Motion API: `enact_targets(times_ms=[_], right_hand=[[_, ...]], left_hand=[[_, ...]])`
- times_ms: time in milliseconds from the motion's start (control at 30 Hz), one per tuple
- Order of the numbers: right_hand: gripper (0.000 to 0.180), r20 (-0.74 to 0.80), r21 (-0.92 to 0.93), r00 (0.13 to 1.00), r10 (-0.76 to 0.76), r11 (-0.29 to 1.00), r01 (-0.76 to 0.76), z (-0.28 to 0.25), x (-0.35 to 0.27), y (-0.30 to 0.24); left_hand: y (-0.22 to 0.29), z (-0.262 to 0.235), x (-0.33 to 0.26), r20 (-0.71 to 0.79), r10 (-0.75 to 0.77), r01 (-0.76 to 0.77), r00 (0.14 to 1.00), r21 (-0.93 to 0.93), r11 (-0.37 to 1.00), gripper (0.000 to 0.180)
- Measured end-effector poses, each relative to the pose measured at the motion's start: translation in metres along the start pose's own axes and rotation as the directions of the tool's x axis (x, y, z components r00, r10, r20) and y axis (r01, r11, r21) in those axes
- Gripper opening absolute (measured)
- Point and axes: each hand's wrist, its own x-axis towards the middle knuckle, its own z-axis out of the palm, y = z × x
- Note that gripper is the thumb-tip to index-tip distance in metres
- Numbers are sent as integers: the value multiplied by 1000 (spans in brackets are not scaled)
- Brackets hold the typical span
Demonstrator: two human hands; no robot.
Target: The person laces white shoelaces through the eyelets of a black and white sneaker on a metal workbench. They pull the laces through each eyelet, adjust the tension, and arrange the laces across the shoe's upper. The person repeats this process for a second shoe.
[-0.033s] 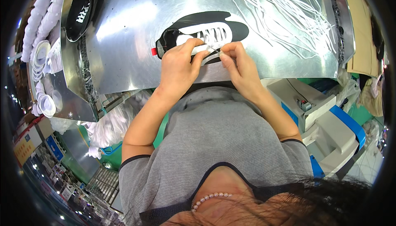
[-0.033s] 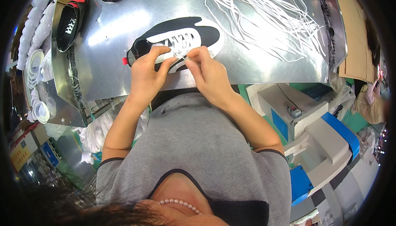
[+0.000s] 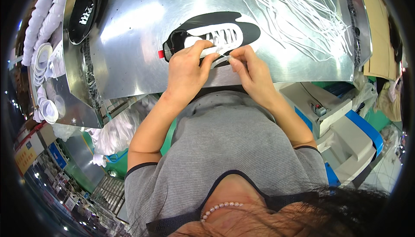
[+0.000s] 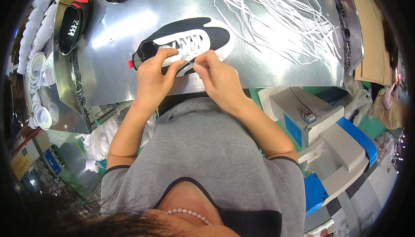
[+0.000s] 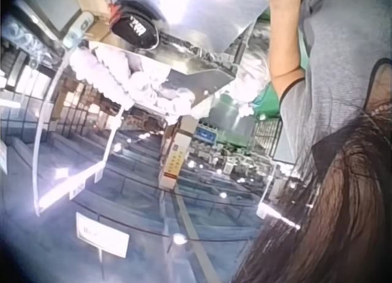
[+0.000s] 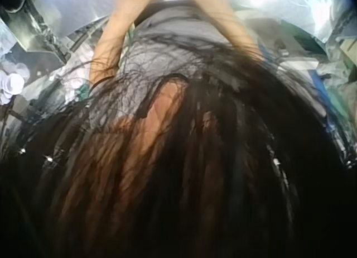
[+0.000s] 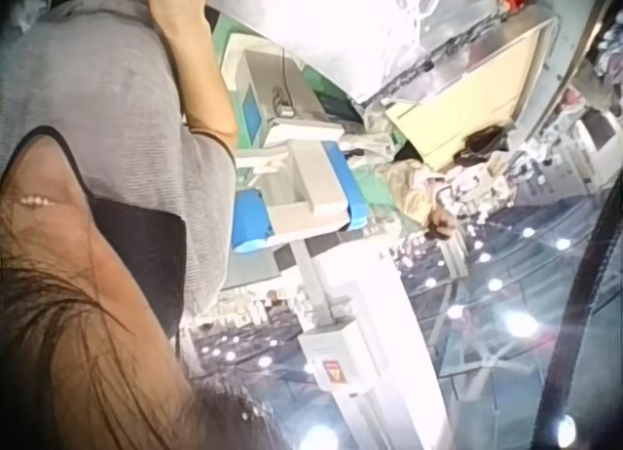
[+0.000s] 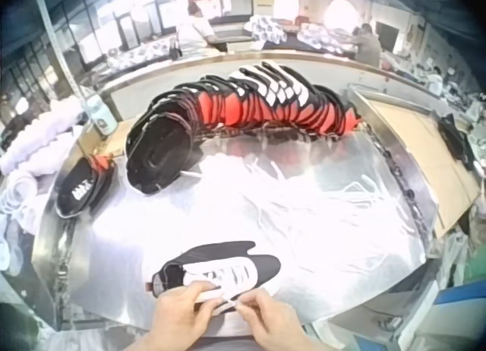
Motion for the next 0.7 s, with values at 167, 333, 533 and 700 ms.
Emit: enact_targets(times_ms=[167, 333, 533, 700], right_hand=[[14, -1, -79, 999, -42, 996, 42, -3, 2, 0], [14, 23, -110, 1000, 17, 994, -14, 4, 12, -2], [15, 18, -160, 1000, -19, 987, 22, 14, 21, 3], [19, 101, -275, 995, 1, 961, 27, -39, 18, -21]], left_hand=[[1, -3, 1, 62, -69, 68, 996, 16, 998, 22], [6, -2, -1, 96, 35, -36, 995, 11, 999, 22], [3, 1, -5, 77, 85, -88, 993, 34, 996, 23], [11, -6, 0, 177, -56, 57, 983, -5, 998, 21]])
